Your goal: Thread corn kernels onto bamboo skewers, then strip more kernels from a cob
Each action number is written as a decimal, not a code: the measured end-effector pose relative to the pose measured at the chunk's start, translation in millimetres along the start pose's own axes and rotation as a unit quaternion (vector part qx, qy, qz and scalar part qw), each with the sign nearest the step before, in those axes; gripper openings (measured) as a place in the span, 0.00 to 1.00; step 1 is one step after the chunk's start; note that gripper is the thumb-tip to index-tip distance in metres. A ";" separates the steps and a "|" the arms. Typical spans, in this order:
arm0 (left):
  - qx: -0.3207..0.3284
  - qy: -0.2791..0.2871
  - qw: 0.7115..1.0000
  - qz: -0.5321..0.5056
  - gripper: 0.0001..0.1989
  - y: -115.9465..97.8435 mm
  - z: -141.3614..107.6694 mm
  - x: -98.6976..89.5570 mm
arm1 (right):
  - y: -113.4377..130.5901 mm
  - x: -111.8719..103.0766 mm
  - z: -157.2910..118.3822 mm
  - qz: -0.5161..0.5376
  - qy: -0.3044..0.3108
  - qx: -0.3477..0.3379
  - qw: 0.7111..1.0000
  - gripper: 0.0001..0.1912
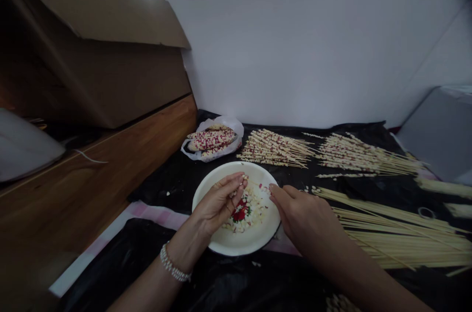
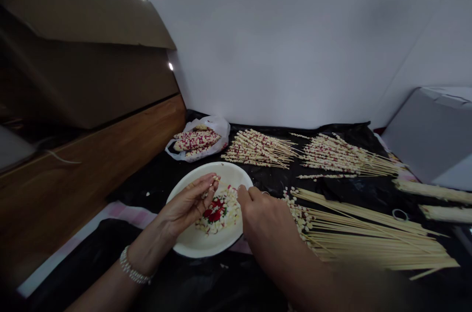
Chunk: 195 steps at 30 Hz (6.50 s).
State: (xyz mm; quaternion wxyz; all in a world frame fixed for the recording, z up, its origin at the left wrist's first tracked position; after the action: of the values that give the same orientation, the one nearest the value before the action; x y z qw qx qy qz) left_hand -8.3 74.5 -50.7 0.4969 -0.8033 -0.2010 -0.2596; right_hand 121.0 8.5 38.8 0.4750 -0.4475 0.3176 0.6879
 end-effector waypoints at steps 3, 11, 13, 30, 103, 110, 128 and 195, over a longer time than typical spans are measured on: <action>-0.004 -0.021 1.000 0.010 0.11 -0.7 -4.1 -1.2 | 2.4 -0.8 -0.3 -0.001 0.003 -0.001 1.000 0.12; 0.001 0.006 1.000 0.022 0.09 -1.2 -4.9 5.1 | 4.9 1.9 0.9 -0.018 0.026 0.005 1.000 0.11; -0.009 0.017 1.000 0.021 0.08 1.2 -3.8 5.0 | 5.0 2.7 1.4 -0.015 0.033 0.005 0.999 0.10; -0.058 0.100 0.989 0.092 0.08 14.3 -2.5 8.0 | 4.8 13.1 2.7 0.020 0.113 0.029 0.993 0.13; -0.010 0.013 1.000 0.021 0.16 -0.4 -2.5 2.4 | 2.9 11.4 1.3 -0.016 0.094 0.028 0.995 0.13; -0.016 0.030 0.999 0.034 0.14 1.6 -1.8 3.4 | 10.3 5.3 0.9 -0.029 0.053 -0.002 0.998 0.18; -0.035 0.117 0.988 0.090 0.10 10.1 -9.6 21.9 | 11.9 12.9 -2.6 -0.038 0.050 -0.001 0.998 0.15; -0.024 0.015 1.000 0.003 0.13 6.1 2.6 -2.0 | 5.3 12.4 1.4 -0.019 0.109 0.021 0.994 0.17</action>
State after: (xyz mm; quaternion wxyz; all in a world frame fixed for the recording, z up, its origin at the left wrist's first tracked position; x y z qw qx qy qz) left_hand -5.7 74.1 -57.2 0.4815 -0.8115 -0.1848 -0.2746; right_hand 113.7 12.4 28.0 0.4597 -0.5158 0.3734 0.6191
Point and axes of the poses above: each hand's wrist, its own z-axis towards the middle knuckle, its own x-axis out of the palm, y = z × x, the point moved 10 cm from there along z, towards the middle knuckle, and after that the axes turned 2 degrees about y, right-handed, at the moved point
